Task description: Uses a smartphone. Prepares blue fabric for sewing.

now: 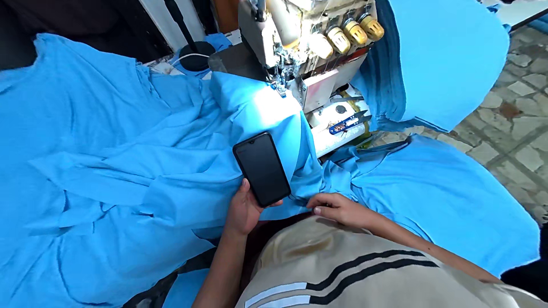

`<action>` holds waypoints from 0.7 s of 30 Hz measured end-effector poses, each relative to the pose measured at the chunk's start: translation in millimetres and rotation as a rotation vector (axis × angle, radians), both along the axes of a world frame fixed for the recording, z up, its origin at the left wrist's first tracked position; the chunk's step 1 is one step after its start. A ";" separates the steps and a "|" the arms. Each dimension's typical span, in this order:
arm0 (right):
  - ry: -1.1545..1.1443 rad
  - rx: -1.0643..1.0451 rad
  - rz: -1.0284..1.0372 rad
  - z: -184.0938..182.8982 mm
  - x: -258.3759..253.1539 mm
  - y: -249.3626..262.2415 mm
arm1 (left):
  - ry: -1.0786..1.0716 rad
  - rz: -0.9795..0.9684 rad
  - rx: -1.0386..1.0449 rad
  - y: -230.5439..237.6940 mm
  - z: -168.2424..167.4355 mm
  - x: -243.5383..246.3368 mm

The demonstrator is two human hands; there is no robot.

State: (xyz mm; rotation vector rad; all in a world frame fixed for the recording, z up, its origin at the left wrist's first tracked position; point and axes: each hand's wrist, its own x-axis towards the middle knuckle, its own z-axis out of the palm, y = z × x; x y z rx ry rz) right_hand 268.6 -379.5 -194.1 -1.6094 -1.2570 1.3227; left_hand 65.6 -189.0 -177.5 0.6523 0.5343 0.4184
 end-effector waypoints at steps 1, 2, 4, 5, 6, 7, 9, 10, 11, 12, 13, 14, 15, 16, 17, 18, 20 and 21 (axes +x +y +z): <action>0.013 0.026 -0.002 1.3 -0.7 2.6 | 0.006 -0.001 -0.002 -1.3 0.5 -0.3; 0.026 0.052 -0.005 2.4 -1.4 5.0 | 0.012 -0.005 -0.004 -3.0 1.5 -0.6; 0.056 0.101 -0.029 4.4 -3.6 9.6 | 0.018 -0.020 -0.010 -7.2 3.5 -1.2; 0.072 0.115 -0.056 6.4 -5.0 12.0 | 0.022 -0.027 -0.014 -9.9 4.4 -1.2; 0.088 0.115 -0.090 9.4 -6.5 14.6 | 0.025 -0.037 -0.016 -12.7 4.9 -1.1; 0.102 0.116 -0.130 12.2 -7.8 16.9 | 0.023 -0.048 -0.016 -15.4 4.9 -0.8; 0.143 0.122 -0.217 16.5 -9.2 21.3 | 0.009 -0.079 -0.016 -20.1 3.6 1.0; 0.164 0.123 -0.256 17.5 -9.0 23.3 | -0.002 -0.093 -0.019 -22.3 3.2 2.5; 0.181 0.126 -0.285 17.9 -8.2 24.8 | -0.010 -0.108 -0.021 -24.4 3.1 4.3; 0.197 0.133 -0.306 18.1 -7.0 25.9 | -0.006 -0.121 -0.020 -26.6 3.7 6.9; 0.208 0.143 -0.322 18.7 -5.6 26.3 | 0.009 -0.133 -0.014 -28.9 5.1 10.0; 0.216 0.157 -0.333 18.7 -4.5 26.1 | 0.034 -0.143 -0.008 -31.6 6.7 13.2; 0.223 0.167 -0.346 18.6 -3.5 25.1 | 0.046 -0.148 -0.012 -34.4 7.2 16.0; 0.235 0.171 -0.359 18.2 -2.5 23.7 | 0.050 -0.158 -0.021 -37.0 6.8 18.2; 0.253 0.172 -0.377 17.3 -1.7 22.3 | 0.053 -0.172 -0.033 -39.2 5.8 19.9; 0.274 0.171 -0.395 16.0 -0.7 20.9 | 0.064 -0.186 -0.038 -41.3 5.2 22.0; 0.303 0.159 -0.421 13.6 2.1 17.7 | 0.101 -0.208 -0.015 -45.6 3.3 26.0; 0.314 0.144 -0.421 12.9 4.4 15.4 | 0.125 -0.217 0.019 -47.6 2.9 28.0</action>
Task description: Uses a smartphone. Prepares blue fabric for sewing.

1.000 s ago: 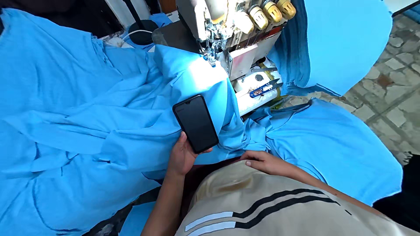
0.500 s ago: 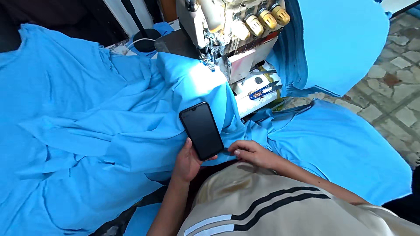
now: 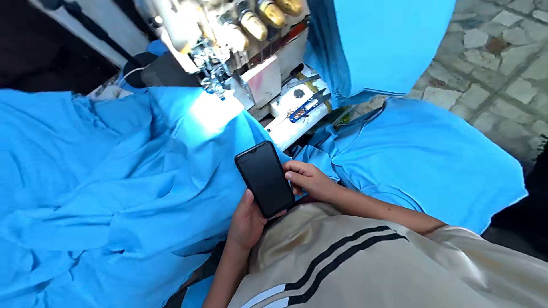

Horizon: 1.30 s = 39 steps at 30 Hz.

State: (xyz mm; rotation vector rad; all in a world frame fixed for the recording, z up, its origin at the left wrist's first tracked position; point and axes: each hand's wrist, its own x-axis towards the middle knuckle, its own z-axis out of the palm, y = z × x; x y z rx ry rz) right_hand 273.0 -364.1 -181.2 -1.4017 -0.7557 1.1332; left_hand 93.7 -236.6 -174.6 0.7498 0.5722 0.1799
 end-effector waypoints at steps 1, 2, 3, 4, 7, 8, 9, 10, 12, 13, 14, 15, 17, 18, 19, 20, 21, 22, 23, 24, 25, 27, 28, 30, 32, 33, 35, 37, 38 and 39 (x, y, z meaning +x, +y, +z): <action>0.015 -0.010 0.007 -0.9 2.4 -2.4 | 0.019 -0.007 0.041 -1.8 0.2 1.8; 0.028 -0.018 0.014 -1.4 4.8 -4.8 | 0.030 -0.002 0.075 -3.7 0.5 3.9; 0.036 -0.026 0.020 -1.4 7.2 -7.2 | 0.034 0.005 0.108 -5.5 1.2 6.5; 0.039 -0.033 0.023 -1.7 9.8 -9.5 | 0.043 0.002 0.143 -6.8 2.7 9.7; -0.014 -0.014 0.004 -0.7 19.3 -11.6 | 0.046 -0.013 0.230 -5.0 9.2 22.0; -0.057 0.002 -0.006 1.0 24.5 -11.1 | 0.031 -0.013 0.255 -2.9 12.6 27.9; -0.106 0.029 -0.020 3.2 30.8 -10.2 | 0.016 -0.017 0.295 -0.9 17.4 35.1; -0.161 0.070 -0.041 6.5 38.1 -9.1 | 0.013 -0.025 0.353 1.2 23.3 44.0; -0.295 0.170 -0.101 14.6 54.5 -3.9 | 0.026 -0.039 0.503 6.8 36.1 64.6; -0.355 0.199 -0.130 20.2 63.9 0.1 | 0.035 -0.032 0.573 10.3 42.0 75.9; -0.410 0.219 -0.159 25.6 74.1 4.7 | 0.036 -0.027 0.636 14.4 47.2 87.2; -0.473 0.241 -0.198 29.6 84.2 10.3 | 0.024 -0.027 0.689 18.7 51.8 98.3; -0.548 0.279 -0.314 35.7 101.4 23.8 | -0.014 -0.021 0.778 26.2 58.2 120.8; -0.561 0.304 -0.369 37.0 109.7 31.3 | -0.029 -0.022 0.822 29.3 60.0 132.1; -0.546 0.326 -0.416 37.8 117.2 38.6 | -0.033 -0.014 0.856 31.8 60.6 143.2; -0.504 0.354 -0.456 37.4 124.0 46.0 | -0.023 0.005 0.882 33.1 60.0 154.2; -0.449 0.380 -0.494 36.4 129.2 53.1 | -0.012 0.023 0.888 34.2 58.5 164.4; -0.393 0.391 -0.530 35.3 133.2 59.2 | -0.010 0.033 0.874 35.6 56.6 173.2; -0.339 0.395 -0.562 34.5 136.5 64.4 | -0.011 0.036 0.856 36.9 54.9 181.2; -0.309 0.397 -0.597 33.6 139.9 69.3 | -0.009 0.034 0.839 38.4 53.8 188.6; -0.300 0.400 -0.629 32.0 143.3 73.2 | -0.002 0.030 0.825 39.5 52.8 195.0; -0.310 0.391 -0.675 26.7 146.8 78.1 | 0.024 0.027 0.805 40.2 50.3 204.0; -0.316 0.382 -0.691 23.3 148.0 80.4 | 0.037 0.028 0.795 41.1 49.1 207.6; -0.303 0.369 -0.723 17.7 149.1 84.0 | 0.054 0.028 0.787 43.2 45.5 213.5; -0.278 0.356 -0.748 15.5 149.7 87.0 | 0.059 0.021 0.781 45.2 43.0 217.8; -0.271 0.356 -0.761 14.8 149.8 88.2 | 0.062 0.021 0.778 45.7 42.2 219.7; -0.256 0.358 -0.790 14.1 148.7 90.0 | 0.068 0.028 0.760 44.7 42.1 222.9; -0.239 0.361 -0.810 14.9 147.3 91.2 | 0.083 0.057 0.763 42.9 41.2 225.8; -0.232 0.361 -0.818 15.3 146.8 91.6 | 0.095 0.073 0.771 42.0 40.6 227.0; -0.223 0.354 -0.824 16.4 146.2 91.8 | 0.109 0.083 0.778 41.3 40.1 228.0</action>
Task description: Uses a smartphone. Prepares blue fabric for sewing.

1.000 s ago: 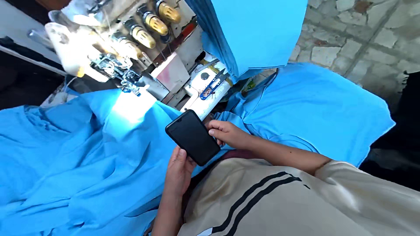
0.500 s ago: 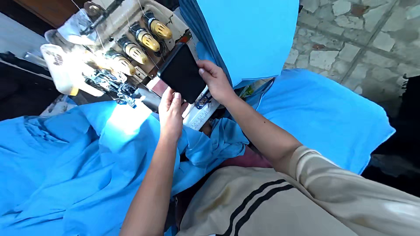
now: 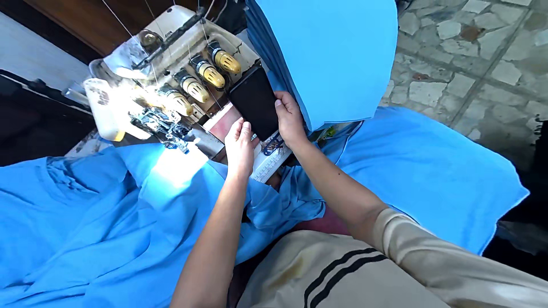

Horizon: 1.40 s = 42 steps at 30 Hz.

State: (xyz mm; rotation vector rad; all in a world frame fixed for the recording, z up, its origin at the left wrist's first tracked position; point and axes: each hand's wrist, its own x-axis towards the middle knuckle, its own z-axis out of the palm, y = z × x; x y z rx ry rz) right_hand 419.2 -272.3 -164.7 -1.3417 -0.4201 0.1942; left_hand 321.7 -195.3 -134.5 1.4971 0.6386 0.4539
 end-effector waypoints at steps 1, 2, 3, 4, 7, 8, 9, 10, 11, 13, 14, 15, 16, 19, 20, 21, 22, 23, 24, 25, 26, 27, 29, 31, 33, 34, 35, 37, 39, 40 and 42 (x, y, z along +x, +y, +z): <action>0.011 -0.006 -0.006 1.0 -0.7 0.3 | 0.013 0.010 0.005 -0.7 -0.1 0.9; 0.018 -0.011 -0.013 1.7 -0.9 0.8 | 0.029 0.020 0.008 -1.4 0.4 1.8; 0.024 -0.016 -0.016 2.2 -0.6 1.4 | 0.042 0.031 0.012 -2.2 1.3 2.8; 0.031 -0.016 -0.017 2.4 -0.3 1.9 | 0.054 0.041 0.015 -2.9 2.1 3.7; 0.054 -0.021 -0.028 3.3 0.2 3.7 | 0.079 0.051 0.020 -2.7 3.5 6.2; 0.058 -0.018 -0.035 3.2 0.3 4.5 | 0.087 0.053 0.024 -2.3 3.2 6.7; 0.061 -0.011 -0.042 2.3 0.6 5.8 | 0.097 0.056 0.039 -2.1 2.8 7.0; 0.061 -0.009 -0.048 1.9 1.1 6.9 | 0.112 0.063 0.067 -1.7 2.2 7.2; 0.057 -0.014 -0.051 1.9 1.8 7.5 | 0.138 0.076 0.107 -1.1 1.9 7.5; 0.035 -0.028 -0.050 1.1 2.8 7.1 | 0.216 0.092 0.177 0.4 2.1 7.3; 0.011 -0.024 -0.053 -0.6 3.0 6.8 | 0.245 0.089 0.203 1.1 2.0 6.7; -0.004 -0.018 -0.049 -1.2 3.1 6.4 | 0.256 0.087 0.216 1.8 2.2 6.5; -0.012 -0.009 -0.043 -1.4 3.1 5.8 | 0.255 0.084 0.219 2.5 2.1 6.5; -0.018 0.028 -0.022 -4.0 1.5 2.8 | 0.244 0.084 0.200 1.4 3.5 5.1; -0.024 0.043 -0.009 -5.8 0.4 1.0 | 0.235 0.090 0.190 0.9 3.8 4.1; -0.031 0.057 0.010 -7.8 -0.5 -0.9 | 0.220 0.096 0.183 0.7 3.7 3.0; -0.038 0.073 0.028 -10.0 -1.2 -2.8 | 0.204 0.101 0.181 0.4 3.2 2.2; -0.039 0.087 0.045 -11.9 -1.9 -4.8 | 0.191 0.105 0.177 0.1 2.0 2.1; -0.039 0.100 0.057 -13.1 -2.5 -6.6 | 0.179 0.113 0.174 -0.6 0.6 2.7; -0.039 0.114 0.070 -13.8 -2.5 -7.6 | 0.167 0.119 0.168 -1.3 -0.1 3.7; -0.039 0.124 0.083 -14.0 -2.3 -8.1 | 0.156 0.125 0.158 -2.2 -0.5 4.8; -0.042 0.132 0.094 -13.7 -2.1 -8.4 | 0.149 0.128 0.151 -2.8 -0.9 5.8; -0.056 0.140 0.111 -12.9 -1.3 -9.1 | 0.144 0.133 0.147 -3.8 -0.8 7.5; -0.061 0.153 0.118 -12.8 -0.9 -10.0 | 0.145 0.136 0.137 -5.5 0.6 9.3; -0.063 0.154 0.108 -12.9 -0.7 -10.1 | 0.140 0.129 0.123 -5.8 1.2 10.6; -0.066 0.151 0.100 -14.0 -0.2 -9.4 | 0.137 0.126 0.118 -5.6 0.5 11.1; -0.067 0.151 0.091 -15.2 0.2 -8.6 | 0.131 0.125 0.119 -5.2 -0.7 11.6; -0.080 0.151 0.083 -17.8 0.3 -7.9 | 0.121 0.121 0.120 -3.9 -3.1 11.6; -0.113 0.140 0.084 -20.1 -0.7 -8.7 | 0.120 0.119 0.117 -3.9 -4.3 10.7; -0.130 0.130 0.086 -20.6 -1.4 -9.2 | 0.121 0.119 0.110 -4.0 -4.5 10.2; -0.156 0.093 0.094 -21.2 -3.1 -11.5 | 0.126 0.113 0.102 -4.1 -5.8 9.2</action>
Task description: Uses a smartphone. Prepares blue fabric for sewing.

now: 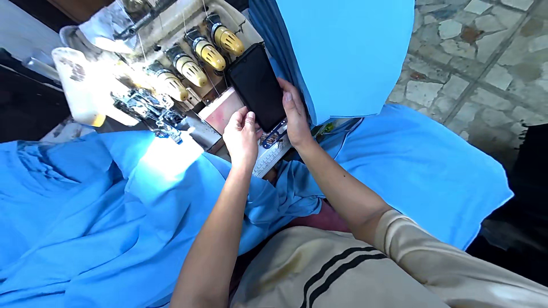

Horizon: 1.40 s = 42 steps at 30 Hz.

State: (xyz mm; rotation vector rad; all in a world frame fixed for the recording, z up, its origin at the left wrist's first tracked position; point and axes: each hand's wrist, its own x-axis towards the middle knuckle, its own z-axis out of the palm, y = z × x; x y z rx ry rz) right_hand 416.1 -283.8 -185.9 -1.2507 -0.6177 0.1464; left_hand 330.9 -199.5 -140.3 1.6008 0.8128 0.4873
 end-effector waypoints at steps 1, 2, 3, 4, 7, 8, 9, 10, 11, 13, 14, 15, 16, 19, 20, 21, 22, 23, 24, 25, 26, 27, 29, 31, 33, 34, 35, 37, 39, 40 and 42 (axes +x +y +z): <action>-0.016 -0.027 -0.002 -0.7 -1.1 -1.5 | 0.007 -0.007 0.007 0.4 -1.2 -0.6; -0.033 -0.056 -0.004 -1.5 -2.2 -3.1 | 0.013 -0.012 0.022 0.6 -2.2 -0.9; -0.047 -0.085 -0.004 -2.3 -3.5 -4.8 | 0.019 -0.014 0.033 0.8 -2.8 -1.1; -0.064 -0.108 -0.001 -3.6 -4.9 -6.8 | 0.025 -0.015 0.043 1.1 -3.1 -1.0; -0.181 -0.182 -0.048 -10.8 -13.7 -13.9 | 0.030 -0.020 0.071 1.6 -4.6 -1.2; -0.224 -0.199 -0.069 -12.9 -19.2 -17.9 | 0.029 -0.020 0.079 1.0 -4.7 -1.7; -0.272 -0.201 -0.098 -15.0 -25.8 -22.6 | 0.030 -0.021 0.087 -0.1 -4.7 -2.6; -0.319 -0.189 -0.124 -17.0 -33.4 -28.6 | 0.033 -0.018 0.095 -0.9 -5.2 -3.7; -0.372 -0.174 -0.145 -18.8 -41.3 -35.5 | 0.040 -0.013 0.110 -1.9 -6.0 -4.8; -0.436 -0.112 -0.159 -27.1 -56.6 -47.7 | 0.072 -0.018 0.157 -3.7 -7.1 -9.7; -0.438 -0.085 -0.134 -32.0 -65.0 -54.3 | 0.098 -0.038 0.192 -5.2 -5.7 -15.3; -0.435 -0.068 -0.090 -36.7 -73.1 -61.0 | 0.126 -0.074 0.243 -6.9 -2.9 -23.4; -0.428 -0.057 -0.036 -41.0 -80.7 -67.4 | 0.134 -0.098 0.307 -8.9 -0.2 -31.9; -0.412 -0.046 0.235 -51.9 -96.6 -84.3 | -0.011 -0.129 0.557 -15.8 5.3 -67.5; -0.403 -0.056 0.366 -56.0 -99.0 -88.7 | -0.091 -0.141 0.613 -17.3 8.7 -81.0; -0.393 -0.080 0.505 -59.6 -100.7 -91.8 | -0.161 -0.156 0.638 -18.1 14.2 -95.1; -0.383 -0.121 0.643 -61.9 -101.6 -93.5 | -0.204 -0.157 0.657 -18.0 21.0 -109.1; -0.377 -0.171 0.771 -63.9 -101.9 -93.2 | -0.226 -0.151 0.674 -16.6 28.6 -122.7; -0.377 -0.226 0.876 -67.0 -102.4 -91.6 | -0.237 -0.137 0.693 -13.9 36.4 -135.5; -0.373 -0.284 0.966 -70.8 -103.2 -90.3 | -0.245 -0.106 0.711 -10.6 43.2 -147.7; -0.365 -0.357 1.049 -73.5 -103.4 -89.7 | -0.241 -0.058 0.722 -6.8 47.9 -160.0; -0.357 -0.424 1.116 -75.4 -102.1 -88.8 | -0.227 0.010 0.733 -1.8 50.0 -171.9; -0.333 -0.510 1.198 -79.1 -96.0 -86.1 | -0.158 0.215 0.819 11.3 42.9 -195.5; -0.311 -0.565 1.229 -84.3 -89.2 -85.5 | 0.026 0.440 0.935 22.5 29.2 -220.2; -0.293 -0.617 1.257 -85.1 -81.9 -87.0 | 0.279 0.593 0.950 26.7 18.9 -239.8; -0.289 -0.613 1.241 -84.8 -80.0 -89.0 | 0.381 0.613 0.913 27.8 15.5 -247.3; -0.275 -0.601 1.208 -81.9 -78.1 -91.4 | 0.455 0.610 0.887 29.8 10.7 -253.3; -0.265 -0.542 1.026 -72.2 -77.4 -97.2 | 0.548 0.580 0.954 33.3 -4.5 -261.1; -0.294 -0.474 0.758 -65.5 -82.2 -100.2 | 0.599 0.544 1.026 32.6 -17.4 -262.9; -0.322 -0.449 0.635 -63.1 -84.2 -97.5 | 0.608 0.546 1.034 33.8 -20.4 -262.1; -0.363 -0.414 0.453 -59.8 -88.9 -89.8 | 0.601 0.566 1.033 38.4 -25.3 -262.0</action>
